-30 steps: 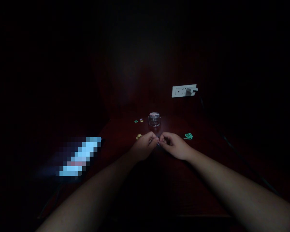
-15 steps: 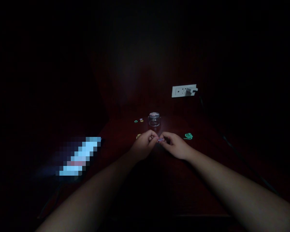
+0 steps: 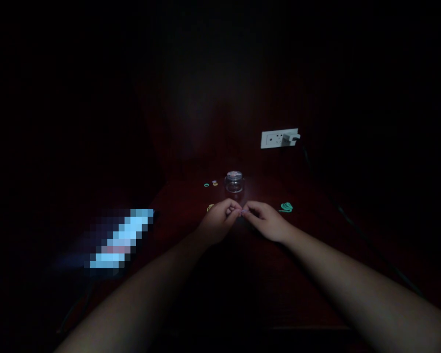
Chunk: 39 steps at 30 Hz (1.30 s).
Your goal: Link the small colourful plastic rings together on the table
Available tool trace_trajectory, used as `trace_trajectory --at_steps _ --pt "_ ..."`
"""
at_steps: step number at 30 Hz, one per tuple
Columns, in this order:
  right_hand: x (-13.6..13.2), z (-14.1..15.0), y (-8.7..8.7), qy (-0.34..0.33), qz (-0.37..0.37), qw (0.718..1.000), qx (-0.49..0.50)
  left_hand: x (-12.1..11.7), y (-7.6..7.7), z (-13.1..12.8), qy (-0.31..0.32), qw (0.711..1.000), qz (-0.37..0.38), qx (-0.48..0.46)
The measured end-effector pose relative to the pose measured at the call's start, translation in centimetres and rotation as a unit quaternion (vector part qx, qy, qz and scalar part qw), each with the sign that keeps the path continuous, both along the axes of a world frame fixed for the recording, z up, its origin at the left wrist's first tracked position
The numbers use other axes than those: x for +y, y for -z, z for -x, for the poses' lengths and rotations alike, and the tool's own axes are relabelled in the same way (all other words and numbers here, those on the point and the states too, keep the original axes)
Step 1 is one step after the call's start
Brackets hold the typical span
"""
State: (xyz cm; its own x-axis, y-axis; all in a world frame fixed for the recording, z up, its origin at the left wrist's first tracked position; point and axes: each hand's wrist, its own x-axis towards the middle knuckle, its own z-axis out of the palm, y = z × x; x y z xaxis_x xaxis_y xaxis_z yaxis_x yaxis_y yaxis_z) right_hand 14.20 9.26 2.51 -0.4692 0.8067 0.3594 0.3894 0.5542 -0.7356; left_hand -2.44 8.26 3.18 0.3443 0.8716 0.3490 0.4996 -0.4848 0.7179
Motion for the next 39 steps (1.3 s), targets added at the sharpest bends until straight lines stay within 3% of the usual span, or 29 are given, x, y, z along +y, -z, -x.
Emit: trace_trajectory --at_steps 7,39 --pt "0.17 -0.09 0.15 0.010 -0.003 1.000 -0.011 0.12 0.05 0.12 0.027 1.000 0.012 -0.006" --pt "-0.27 0.13 -0.08 0.011 -0.019 0.999 -0.046 0.00 0.49 0.14 0.025 1.000 -0.001 -0.012"
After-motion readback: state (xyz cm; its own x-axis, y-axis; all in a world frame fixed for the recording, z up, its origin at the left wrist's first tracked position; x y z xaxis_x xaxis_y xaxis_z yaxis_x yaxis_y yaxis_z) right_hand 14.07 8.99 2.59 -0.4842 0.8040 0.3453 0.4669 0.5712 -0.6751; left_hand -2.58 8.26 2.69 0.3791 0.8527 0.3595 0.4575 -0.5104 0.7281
